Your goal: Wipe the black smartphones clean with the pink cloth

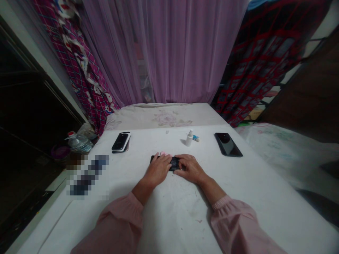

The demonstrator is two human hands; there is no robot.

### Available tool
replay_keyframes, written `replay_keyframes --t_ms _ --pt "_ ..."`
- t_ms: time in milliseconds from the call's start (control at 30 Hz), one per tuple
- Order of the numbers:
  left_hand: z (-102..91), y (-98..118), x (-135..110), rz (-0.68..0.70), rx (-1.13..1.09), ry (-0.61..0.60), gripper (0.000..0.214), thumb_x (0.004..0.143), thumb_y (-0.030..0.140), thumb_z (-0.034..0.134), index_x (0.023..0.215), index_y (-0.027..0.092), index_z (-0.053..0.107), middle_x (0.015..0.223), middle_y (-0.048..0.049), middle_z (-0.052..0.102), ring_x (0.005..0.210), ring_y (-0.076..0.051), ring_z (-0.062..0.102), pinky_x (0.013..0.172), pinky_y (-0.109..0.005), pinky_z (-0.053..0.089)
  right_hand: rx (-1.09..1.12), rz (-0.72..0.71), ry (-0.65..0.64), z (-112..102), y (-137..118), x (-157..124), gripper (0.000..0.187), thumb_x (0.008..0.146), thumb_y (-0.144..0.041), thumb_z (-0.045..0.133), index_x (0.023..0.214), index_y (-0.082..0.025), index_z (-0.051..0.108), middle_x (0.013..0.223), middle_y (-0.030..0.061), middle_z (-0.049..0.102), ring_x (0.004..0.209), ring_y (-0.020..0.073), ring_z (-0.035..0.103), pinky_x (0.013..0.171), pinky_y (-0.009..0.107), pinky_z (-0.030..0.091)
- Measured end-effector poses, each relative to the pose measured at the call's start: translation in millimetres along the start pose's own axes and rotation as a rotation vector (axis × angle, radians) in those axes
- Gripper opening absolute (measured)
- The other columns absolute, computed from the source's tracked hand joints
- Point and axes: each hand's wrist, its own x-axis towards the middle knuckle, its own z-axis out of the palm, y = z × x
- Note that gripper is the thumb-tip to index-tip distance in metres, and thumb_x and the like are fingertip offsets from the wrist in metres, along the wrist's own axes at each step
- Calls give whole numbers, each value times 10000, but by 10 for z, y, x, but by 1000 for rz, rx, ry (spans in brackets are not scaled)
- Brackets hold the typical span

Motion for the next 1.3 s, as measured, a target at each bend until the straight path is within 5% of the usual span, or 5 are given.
replay_keyframes --t_ms 1300 --pt "112 41 -432 208 -3 170 414 1024 332 341 1383 204 502 1369 -73 592 1295 -234 515 1171 -527 229 -14 21 -29 -32 -36 0 268 768 -395 733 661 -214 566 1189 105 672 1136 285 602 938 454 435"
